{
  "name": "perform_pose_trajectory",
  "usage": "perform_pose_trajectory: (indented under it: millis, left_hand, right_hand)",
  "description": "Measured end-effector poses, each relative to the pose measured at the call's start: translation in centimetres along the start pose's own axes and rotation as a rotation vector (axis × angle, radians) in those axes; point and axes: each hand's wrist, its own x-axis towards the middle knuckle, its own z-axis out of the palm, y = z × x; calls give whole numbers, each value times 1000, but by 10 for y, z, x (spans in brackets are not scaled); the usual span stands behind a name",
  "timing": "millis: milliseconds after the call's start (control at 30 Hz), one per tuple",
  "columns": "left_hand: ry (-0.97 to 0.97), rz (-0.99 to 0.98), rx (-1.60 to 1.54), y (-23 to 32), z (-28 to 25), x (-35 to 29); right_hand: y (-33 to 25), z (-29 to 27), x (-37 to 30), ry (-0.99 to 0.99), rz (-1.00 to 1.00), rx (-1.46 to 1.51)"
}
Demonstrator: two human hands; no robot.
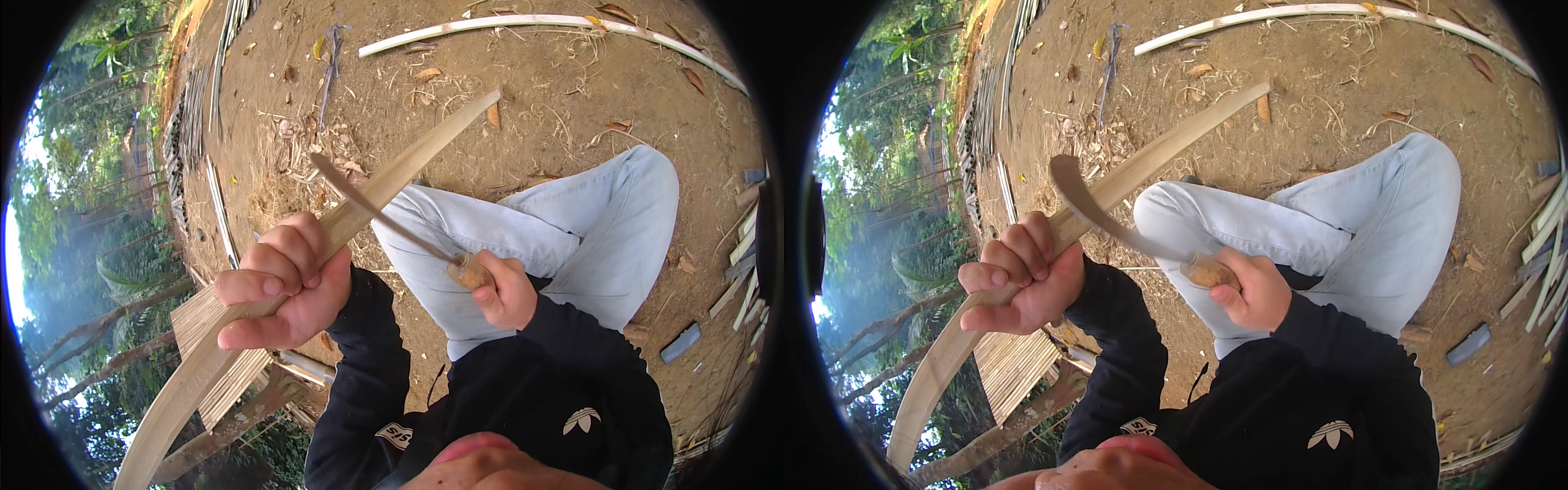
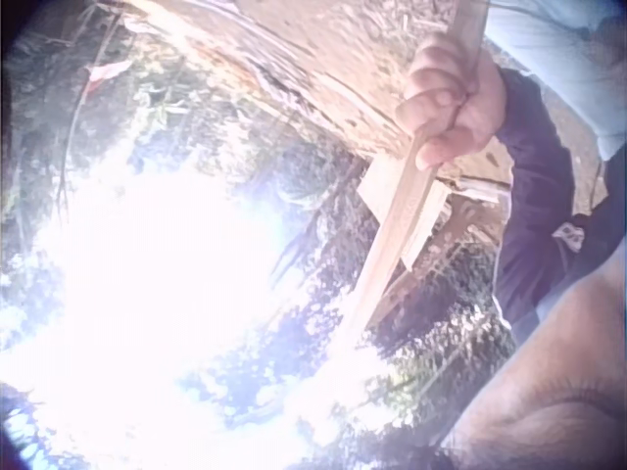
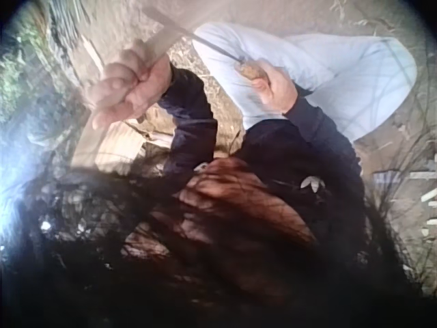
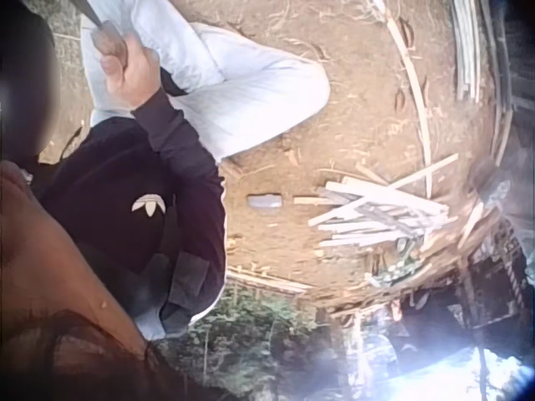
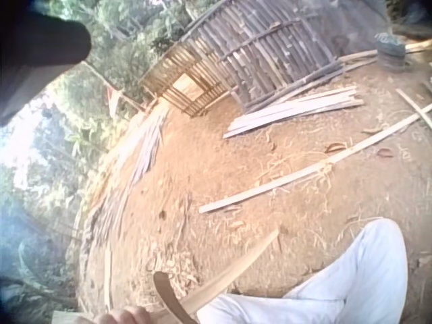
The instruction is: The person uses a curved blade to shave and thin down several long strips of bamboo, turning them over and working along the lengths.
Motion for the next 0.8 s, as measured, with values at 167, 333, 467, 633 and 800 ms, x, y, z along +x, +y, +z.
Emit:
perform_pose_trajectory:
  millis: [167,333,467,633,800]
  left_hand:
    - [-18,18,9,-1,-4,2]
    - [-18,8,7,-3,-1,4]
    - [-4,29,-3,-3,7,3]
    - [-10,21,-26,-5,6,6]
    - [-21,-12,-23,-3,11,11]
  right_hand:
    - [1,7,-6,24,-37,25]
    - [1,-6,-2,11,-17,-68]
    - [16,-7,-1,40,-63,-98]
    - [-6,-13,-5,-7,-111,-39]
    - [11,-23,10,56,-34,-140]
